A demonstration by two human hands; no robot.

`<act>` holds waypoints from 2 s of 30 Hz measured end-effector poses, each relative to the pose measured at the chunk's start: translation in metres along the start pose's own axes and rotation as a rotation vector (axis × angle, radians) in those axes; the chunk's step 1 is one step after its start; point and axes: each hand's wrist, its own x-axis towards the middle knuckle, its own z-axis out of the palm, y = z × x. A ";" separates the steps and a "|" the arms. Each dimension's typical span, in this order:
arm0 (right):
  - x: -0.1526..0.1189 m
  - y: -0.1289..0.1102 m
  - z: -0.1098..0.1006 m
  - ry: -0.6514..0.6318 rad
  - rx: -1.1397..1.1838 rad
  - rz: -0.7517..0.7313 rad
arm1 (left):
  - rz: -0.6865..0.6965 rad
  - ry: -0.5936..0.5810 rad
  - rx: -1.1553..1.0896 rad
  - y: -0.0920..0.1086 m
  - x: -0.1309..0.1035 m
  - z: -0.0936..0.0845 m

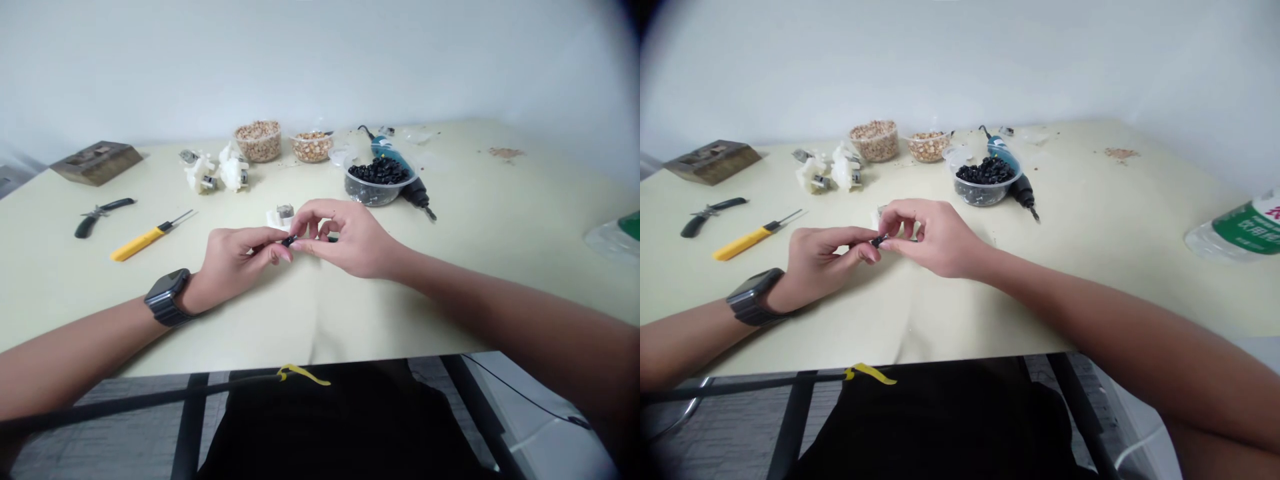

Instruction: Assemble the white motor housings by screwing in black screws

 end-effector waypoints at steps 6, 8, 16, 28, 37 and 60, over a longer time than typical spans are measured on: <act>0.002 0.002 -0.005 0.059 0.110 0.054 | -0.122 0.001 -0.117 -0.005 0.004 -0.006; 0.004 0.005 -0.008 0.106 0.179 0.080 | -0.147 0.032 -0.120 -0.013 0.007 -0.010; 0.008 0.015 -0.013 0.191 0.098 0.115 | 0.089 -0.390 0.043 -0.041 0.024 -0.023; 0.008 0.019 -0.017 0.205 -0.227 0.140 | 0.132 -0.304 0.144 -0.047 0.018 -0.008; 0.006 0.020 -0.012 0.163 -0.295 0.082 | 0.127 -0.184 0.285 -0.045 0.016 -0.003; 0.013 0.028 0.006 0.089 -0.463 -0.054 | 0.135 -0.078 0.315 -0.034 0.018 0.012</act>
